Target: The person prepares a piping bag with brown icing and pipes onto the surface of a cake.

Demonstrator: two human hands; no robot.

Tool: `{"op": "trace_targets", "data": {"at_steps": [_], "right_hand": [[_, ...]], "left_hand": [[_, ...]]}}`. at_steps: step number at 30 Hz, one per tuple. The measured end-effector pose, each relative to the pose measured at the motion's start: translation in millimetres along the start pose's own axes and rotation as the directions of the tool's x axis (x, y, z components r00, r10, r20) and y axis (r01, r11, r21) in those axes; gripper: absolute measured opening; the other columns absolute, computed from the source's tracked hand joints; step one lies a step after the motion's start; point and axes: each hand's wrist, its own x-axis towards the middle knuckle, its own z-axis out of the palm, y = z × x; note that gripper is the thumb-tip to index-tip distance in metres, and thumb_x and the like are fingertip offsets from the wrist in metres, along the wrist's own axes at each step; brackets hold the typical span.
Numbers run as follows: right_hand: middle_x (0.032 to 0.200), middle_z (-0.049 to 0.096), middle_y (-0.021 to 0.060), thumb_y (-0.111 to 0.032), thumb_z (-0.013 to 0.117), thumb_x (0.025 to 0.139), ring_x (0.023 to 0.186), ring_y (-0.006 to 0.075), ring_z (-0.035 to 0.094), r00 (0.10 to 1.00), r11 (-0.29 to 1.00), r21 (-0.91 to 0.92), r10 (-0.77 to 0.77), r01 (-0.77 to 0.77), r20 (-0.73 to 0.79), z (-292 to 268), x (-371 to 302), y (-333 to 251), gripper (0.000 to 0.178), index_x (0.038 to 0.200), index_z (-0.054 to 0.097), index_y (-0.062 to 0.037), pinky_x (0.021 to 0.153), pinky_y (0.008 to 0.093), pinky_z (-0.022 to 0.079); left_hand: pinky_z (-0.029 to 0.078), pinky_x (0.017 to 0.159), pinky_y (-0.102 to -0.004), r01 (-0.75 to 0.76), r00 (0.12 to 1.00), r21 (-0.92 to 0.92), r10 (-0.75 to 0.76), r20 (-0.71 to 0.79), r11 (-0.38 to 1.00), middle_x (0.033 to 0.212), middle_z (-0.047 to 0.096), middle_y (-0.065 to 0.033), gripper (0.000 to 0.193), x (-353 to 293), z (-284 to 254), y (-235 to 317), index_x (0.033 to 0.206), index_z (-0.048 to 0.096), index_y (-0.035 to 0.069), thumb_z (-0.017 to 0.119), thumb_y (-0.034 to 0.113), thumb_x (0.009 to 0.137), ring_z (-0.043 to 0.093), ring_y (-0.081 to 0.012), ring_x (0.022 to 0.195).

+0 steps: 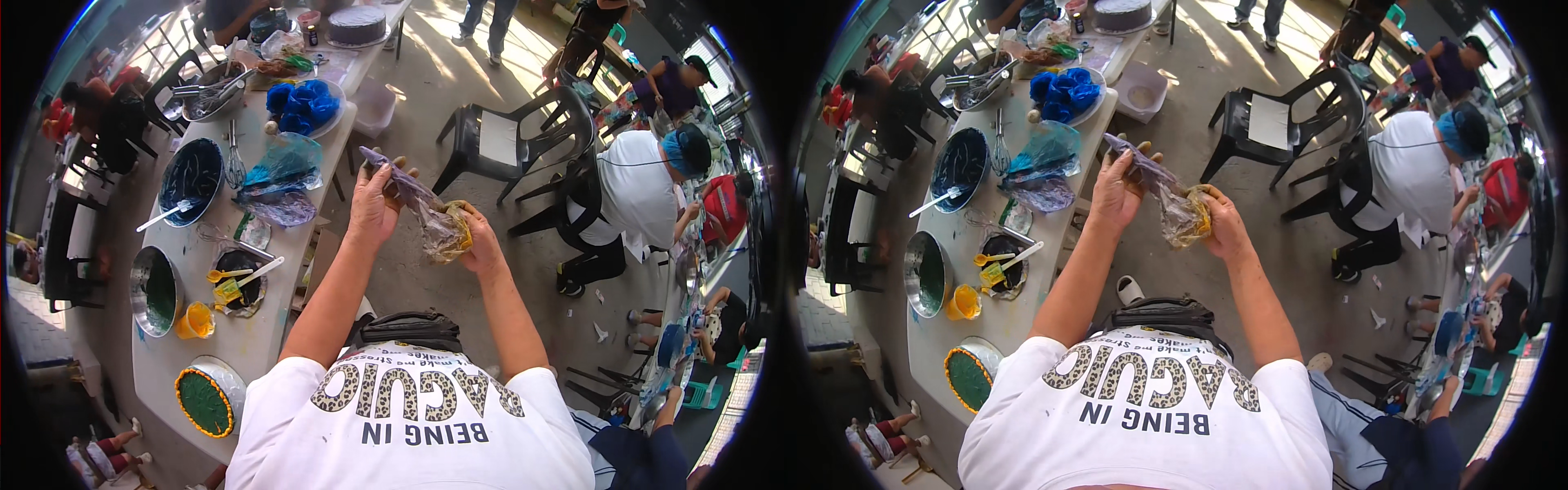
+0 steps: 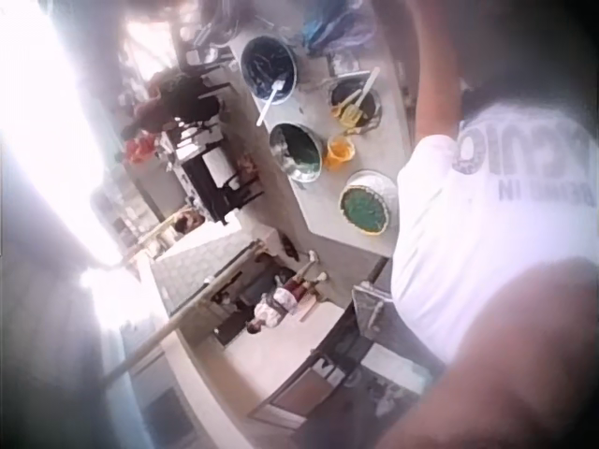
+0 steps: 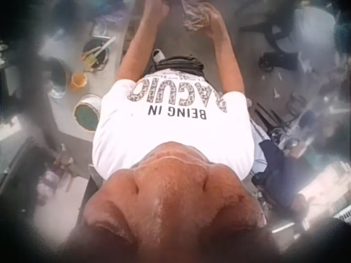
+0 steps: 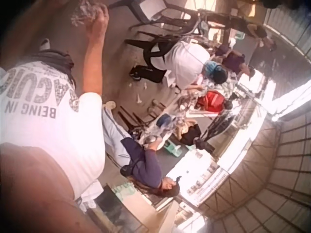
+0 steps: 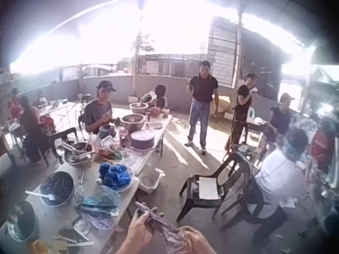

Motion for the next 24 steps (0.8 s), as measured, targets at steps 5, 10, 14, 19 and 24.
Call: {"op": "trace_targets", "data": {"at_steps": [5, 10, 14, 19, 24], "right_hand": [[0.098, 0.062, 0.0103, -0.011, 0.043, 0.092, 0.085, 0.017, 0.063, 0.986, 0.988, 0.005, -0.155, 0.156, -0.065, -48.7, -61.1, -18.2, 0.02, 0.106, 0.053, -0.0006, 0.075, 0.0305, 0.054], [0.095, 0.061, 0.0076, -0.01, 0.04, 0.092, 0.084, 0.0155, 0.061, 0.969, 0.985, 0.037, -0.161, 0.171, -0.187, -70.9, -141.2, -58.8, 0.02, 0.105, 0.054, -0.0023, 0.075, 0.0306, 0.052], [0.094, 0.06, 0.0059, -0.011, 0.041, 0.093, 0.084, 0.0141, 0.06, 0.967, 0.986, -0.019, -0.166, 0.165, -0.196, -126.7, -176.2, -57.7, 0.019, 0.106, 0.051, -0.0014, 0.075, 0.029, 0.052], [0.089, 0.062, 0.0029, -0.007, 0.053, 0.085, 0.079, 0.0105, 0.06, 0.905, 0.901, -0.368, -0.336, 0.229, -0.261, -125.1, -237.4, -71.3, 0.018, 0.102, 0.056, -0.0029, 0.069, 0.0249, 0.049], [0.079, 0.064, 0.0032, 0.001, 0.049, 0.075, 0.078, 0.01, 0.06, 0.794, 0.664, -0.717, -0.545, 0.212, -0.27, -153.0, -247.9, -58.4, 0.019, 0.089, 0.062, -0.0002, 0.069, 0.026, 0.048]], "left_hand": [[0.052, 0.081, -0.0443, 0.058, 0.997, 0.037, -0.056, -0.045, 0.998, 0.105, 0.058, -0.0134, 0.023, -18.1, 24.5, -68.7, 0.108, 0.045, 0.009, 0.054, 0.007, 0.087, 0.059, -0.033, 0.098], [0.053, 0.079, -0.0428, 0.25, 0.968, 0.074, -0.248, -0.043, 0.965, 0.101, 0.06, -0.0124, 0.02, -30.5, 40.6, -139.6, 0.105, 0.047, 0.006, 0.056, 0.009, 0.087, 0.06, -0.03, 0.097], [0.052, 0.077, -0.0393, 0.375, 0.927, 0.122, -0.374, -0.033, 0.919, 0.097, 0.06, -0.01, 0.019, -38.6, 45.9, -188.8, 0.104, 0.054, 0.001, 0.056, 0.011, 0.088, 0.061, -0.0261, 0.092], [0.051, 0.076, -0.0406, 0.445, 0.892, 0.227, -0.451, -0.029, 0.866, 0.099, 0.06, -0.0094, 0.018, -52.1, 62.5, -232.6, 0.099, 0.052, 0.005, 0.06, 0.012, 0.085, 0.06, -0.027, 0.093], [0.051, 0.076, -0.0422, 0.522, 0.853, 0.238, -0.508, -0.12, 0.819, 0.098, 0.059, -0.0081, 0.021, -54.5, 60.9, -253.6, 0.101, 0.049, 0.006, 0.06, 0.012, 0.085, 0.059, -0.0269, 0.093]]}}
